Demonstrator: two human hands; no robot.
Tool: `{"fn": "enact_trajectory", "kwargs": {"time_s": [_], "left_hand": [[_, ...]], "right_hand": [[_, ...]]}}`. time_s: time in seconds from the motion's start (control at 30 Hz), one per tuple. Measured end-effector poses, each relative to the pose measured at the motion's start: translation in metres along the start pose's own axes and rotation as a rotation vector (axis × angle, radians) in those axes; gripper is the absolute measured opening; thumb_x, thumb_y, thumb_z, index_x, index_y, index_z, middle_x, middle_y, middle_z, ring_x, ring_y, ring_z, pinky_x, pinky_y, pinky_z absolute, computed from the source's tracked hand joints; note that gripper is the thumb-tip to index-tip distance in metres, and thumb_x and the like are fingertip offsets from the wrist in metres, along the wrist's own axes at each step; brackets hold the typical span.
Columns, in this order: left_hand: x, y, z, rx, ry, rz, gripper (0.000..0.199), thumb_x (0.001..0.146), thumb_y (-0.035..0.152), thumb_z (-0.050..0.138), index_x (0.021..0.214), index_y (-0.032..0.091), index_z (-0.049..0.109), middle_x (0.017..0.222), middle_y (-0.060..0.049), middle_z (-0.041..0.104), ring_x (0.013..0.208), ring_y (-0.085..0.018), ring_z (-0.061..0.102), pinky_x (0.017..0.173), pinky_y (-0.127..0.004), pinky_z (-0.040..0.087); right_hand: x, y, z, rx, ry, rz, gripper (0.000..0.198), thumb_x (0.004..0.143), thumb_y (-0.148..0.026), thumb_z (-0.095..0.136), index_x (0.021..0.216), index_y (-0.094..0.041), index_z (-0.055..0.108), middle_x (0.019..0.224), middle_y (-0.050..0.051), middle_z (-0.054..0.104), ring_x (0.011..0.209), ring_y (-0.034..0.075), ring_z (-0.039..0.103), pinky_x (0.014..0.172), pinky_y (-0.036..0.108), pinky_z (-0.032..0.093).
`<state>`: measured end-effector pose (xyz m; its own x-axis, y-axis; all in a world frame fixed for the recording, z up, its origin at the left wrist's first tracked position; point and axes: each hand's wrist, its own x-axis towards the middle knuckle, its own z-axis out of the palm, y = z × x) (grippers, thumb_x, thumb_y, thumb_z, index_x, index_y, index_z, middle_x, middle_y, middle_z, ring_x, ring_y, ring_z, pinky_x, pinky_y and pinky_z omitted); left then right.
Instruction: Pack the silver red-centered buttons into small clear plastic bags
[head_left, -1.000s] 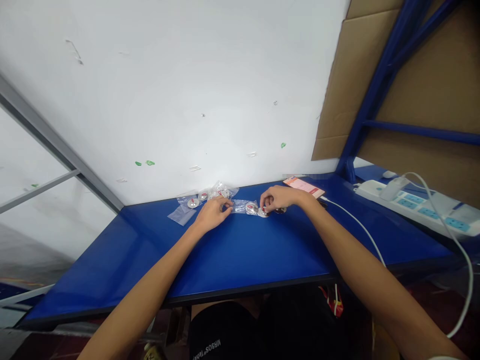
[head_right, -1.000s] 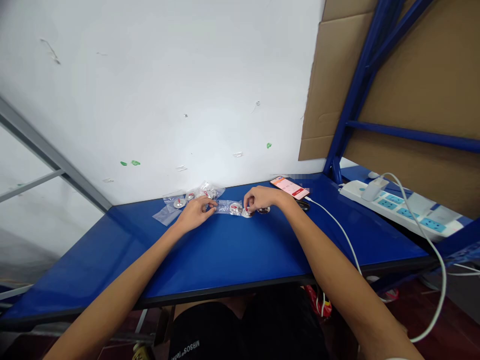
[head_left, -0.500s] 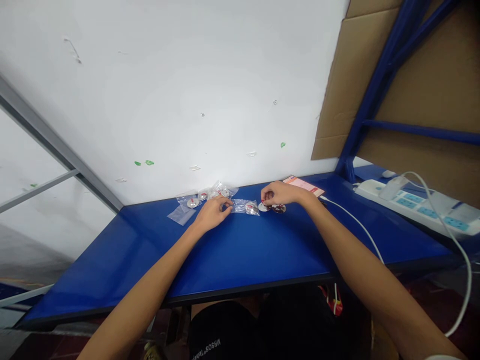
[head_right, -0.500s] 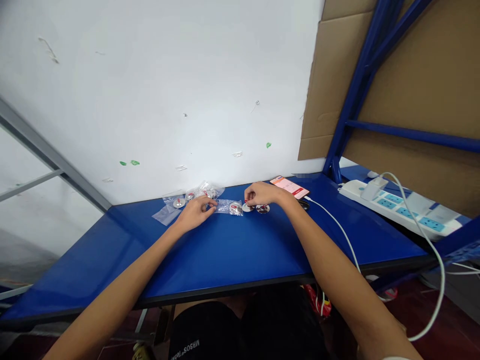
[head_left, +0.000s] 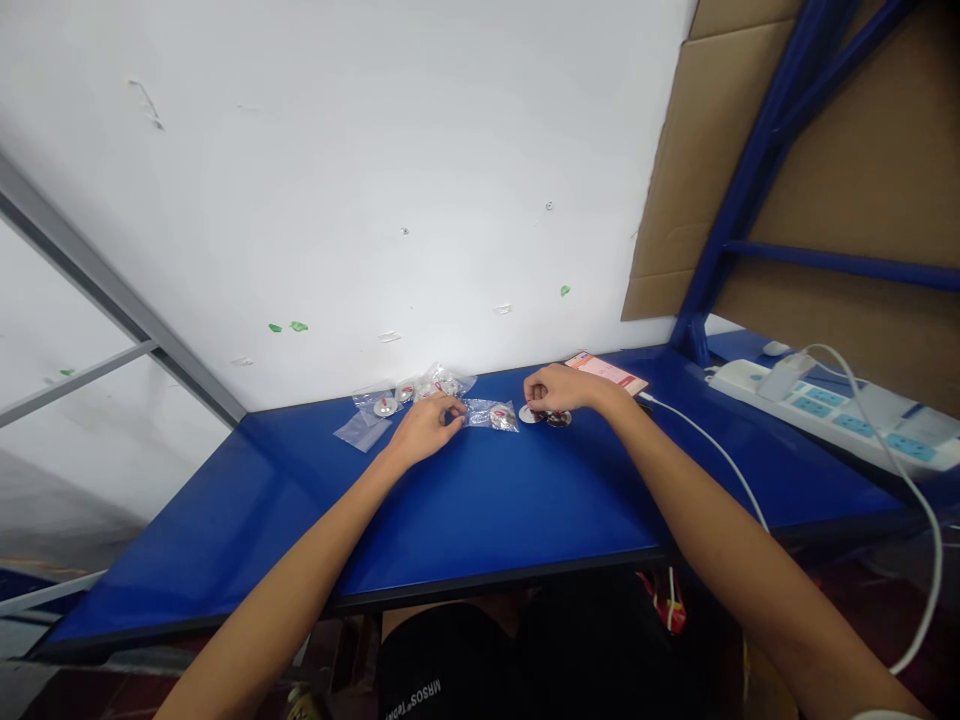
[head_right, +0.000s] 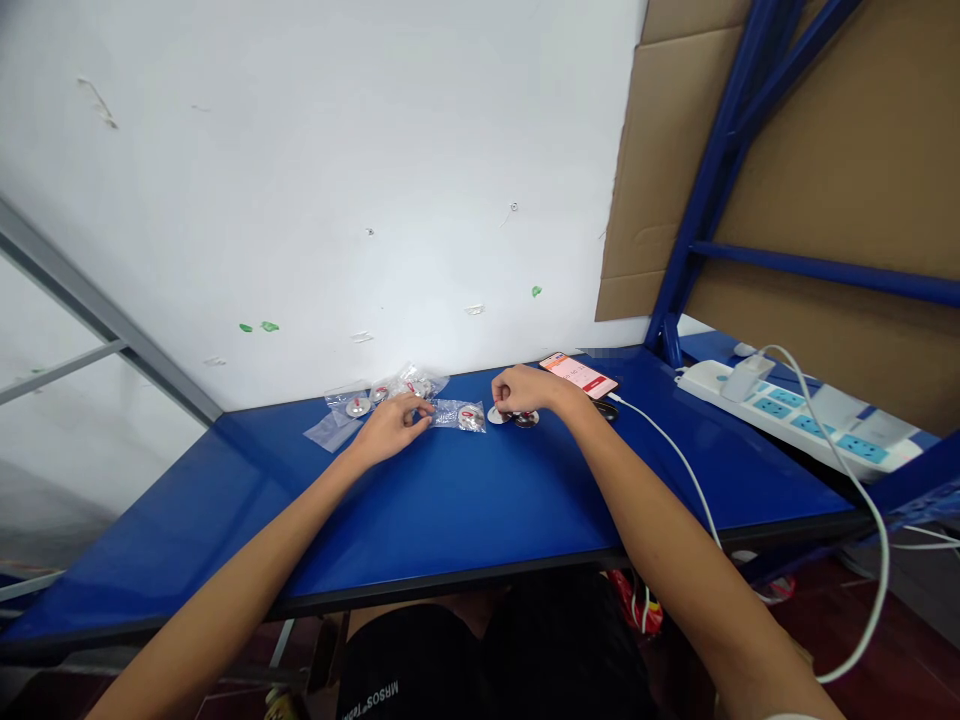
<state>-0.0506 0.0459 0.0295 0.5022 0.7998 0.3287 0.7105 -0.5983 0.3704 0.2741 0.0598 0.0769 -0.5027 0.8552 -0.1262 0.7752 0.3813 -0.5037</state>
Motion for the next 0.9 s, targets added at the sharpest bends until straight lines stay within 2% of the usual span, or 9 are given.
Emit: {"fn": "enact_trajectory", "kwargs": {"time_s": [0.13,0.3,0.77,0.83,0.9], "left_hand": [[0.0002,-0.0001,0.0003,-0.020,-0.005,0.002,0.023,0.096,0.031,0.062,0.109,0.022,0.079,0.107,-0.005,0.076,0.072,-0.017,0.061,0.078,-0.035,0.050],[0.0004,0.0010,-0.0008,-0.017,-0.002,0.000,0.022,0.097,0.031,0.063,0.108,0.022,0.079,0.105,-0.005,0.076,0.074,-0.018,0.063,0.079,-0.035,0.050],[0.0003,0.0040,-0.0034,-0.013,0.039,0.008,0.025,0.099,0.030,0.058,0.110,0.021,0.079,0.105,-0.005,0.076,0.075,-0.018,0.064,0.079,-0.034,0.050],[0.0005,0.0036,-0.0042,-0.011,0.055,0.002,0.026,0.100,0.031,0.057,0.110,0.021,0.079,0.105,-0.006,0.076,0.075,-0.018,0.064,0.080,-0.034,0.051],[0.0008,0.0034,-0.0048,-0.010,0.075,0.000,0.027,0.101,0.031,0.056,0.110,0.021,0.079,0.105,-0.006,0.076,0.076,-0.019,0.064,0.079,-0.034,0.051]], "right_hand": [[0.0015,0.0035,0.0010,0.034,-0.008,-0.011,0.003,0.077,-0.022,0.069,0.078,-0.020,0.071,0.089,0.006,0.082,0.071,0.020,0.073,0.062,0.028,0.049],[0.0037,0.0088,0.0044,0.097,-0.051,0.015,0.008,0.079,-0.027,0.073,0.082,-0.019,0.070,0.086,0.007,0.082,0.061,0.019,0.071,0.059,0.028,0.050],[0.0027,0.0073,0.0025,0.055,-0.054,0.009,0.007,0.082,-0.026,0.072,0.084,-0.019,0.073,0.085,0.006,0.080,0.064,0.018,0.069,0.059,0.027,0.047],[0.0026,0.0077,0.0016,0.061,-0.034,0.008,0.011,0.084,-0.029,0.073,0.088,-0.019,0.073,0.090,0.007,0.080,0.067,0.019,0.070,0.062,0.029,0.049],[0.0044,0.0070,0.0041,0.029,0.050,-0.021,0.022,0.084,-0.036,0.077,0.098,-0.019,0.074,0.100,0.009,0.080,0.079,0.023,0.073,0.071,0.032,0.053]]}}
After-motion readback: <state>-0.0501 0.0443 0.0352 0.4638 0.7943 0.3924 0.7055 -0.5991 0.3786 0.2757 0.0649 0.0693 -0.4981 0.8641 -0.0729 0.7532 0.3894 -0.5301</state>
